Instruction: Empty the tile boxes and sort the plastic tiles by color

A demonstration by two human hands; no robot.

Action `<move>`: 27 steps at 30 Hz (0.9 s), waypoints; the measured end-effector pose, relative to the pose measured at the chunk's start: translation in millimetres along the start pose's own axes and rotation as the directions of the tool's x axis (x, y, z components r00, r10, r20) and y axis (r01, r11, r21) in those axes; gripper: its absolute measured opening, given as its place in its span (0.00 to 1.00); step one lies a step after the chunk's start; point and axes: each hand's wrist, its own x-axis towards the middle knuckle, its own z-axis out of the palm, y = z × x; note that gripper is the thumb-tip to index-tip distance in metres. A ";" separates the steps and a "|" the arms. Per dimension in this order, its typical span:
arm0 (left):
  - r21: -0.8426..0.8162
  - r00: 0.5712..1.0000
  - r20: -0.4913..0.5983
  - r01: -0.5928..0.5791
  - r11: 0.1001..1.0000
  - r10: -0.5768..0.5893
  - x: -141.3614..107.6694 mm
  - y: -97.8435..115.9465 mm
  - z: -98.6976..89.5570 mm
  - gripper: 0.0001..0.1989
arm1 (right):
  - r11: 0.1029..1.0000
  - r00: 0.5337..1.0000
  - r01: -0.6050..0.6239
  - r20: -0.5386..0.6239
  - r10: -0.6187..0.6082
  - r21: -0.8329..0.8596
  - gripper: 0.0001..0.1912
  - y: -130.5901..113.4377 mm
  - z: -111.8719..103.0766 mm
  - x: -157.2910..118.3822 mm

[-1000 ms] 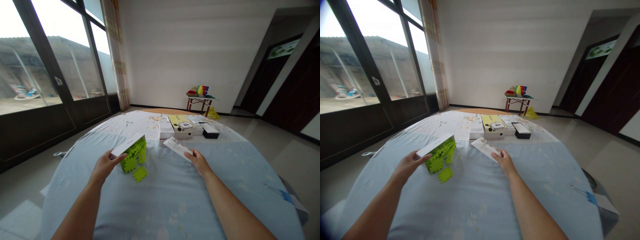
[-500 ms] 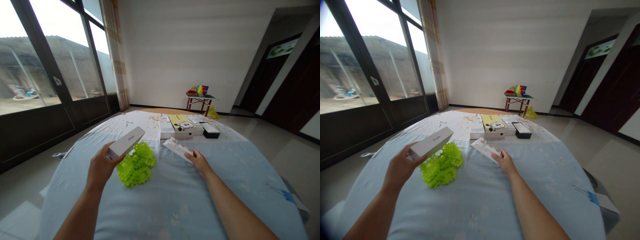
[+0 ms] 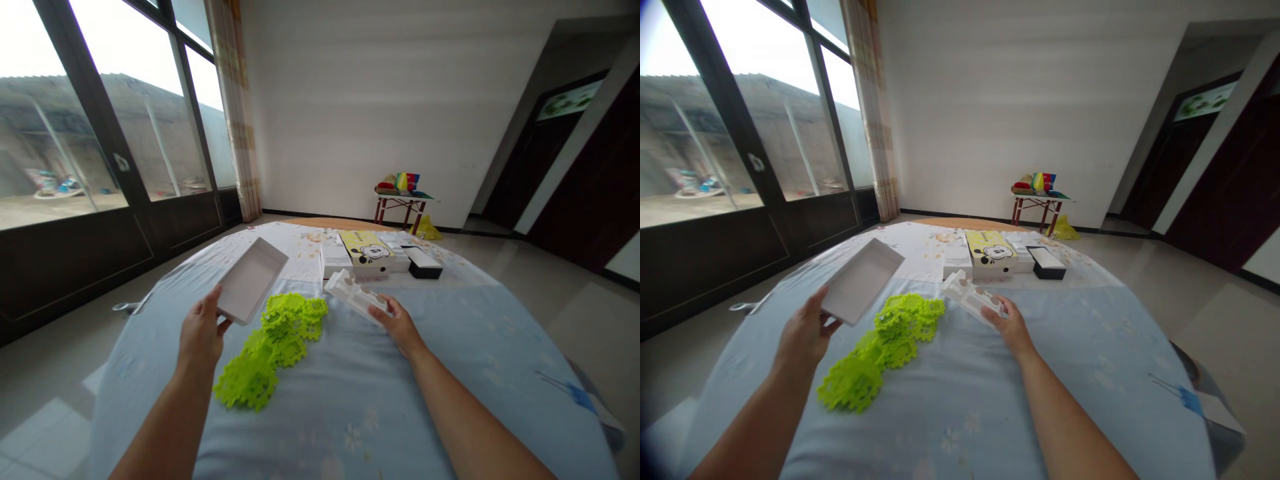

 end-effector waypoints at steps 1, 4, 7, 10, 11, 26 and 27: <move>-0.028 0.999 0.018 0.034 0.999 -0.034 -1.9 -0.2 2.4 0.16 | 0.999 1.000 0.024 -0.012 -0.025 -0.024 0.32 -2.6 1.5 -0.7; -0.028 0.988 0.096 0.126 0.992 -0.123 -10.4 -0.1 8.7 0.16 | 0.991 0.993 0.117 -0.008 -0.118 -0.068 0.31 -13.6 7.2 -3.2; 0.027 0.966 0.154 0.204 0.979 -0.206 -16.8 -0.3 11.3 0.17 | 0.970 0.973 0.230 0.033 -0.228 -0.078 0.29 -30.7 13.7 -6.6; 0.116 0.965 0.159 0.193 0.974 -0.210 -17.6 -1.4 9.7 0.20 | 0.934 0.940 0.341 0.068 -0.335 -0.106 0.28 -54.5 19.4 -8.3; 0.149 0.966 0.162 0.181 0.972 -0.204 -16.8 -2.2 8.5 0.22 | 0.921 0.928 0.371 0.081 -0.363 -0.116 0.28 -63.5 21.3 -7.8; 0.180 0.898 0.284 0.295 0.938 -0.337 -10.8 -5.6 0.2 0.23 | 0.753 0.712 0.643 0.469 -0.522 -0.138 0.42 -125.2 80.1 12.0; 0.164 0.906 0.257 0.302 0.939 -0.336 -9.2 -4.2 -0.9 0.22 | 0.790 0.755 0.601 0.412 -0.511 -0.120 0.40 -119.2 78.1 12.7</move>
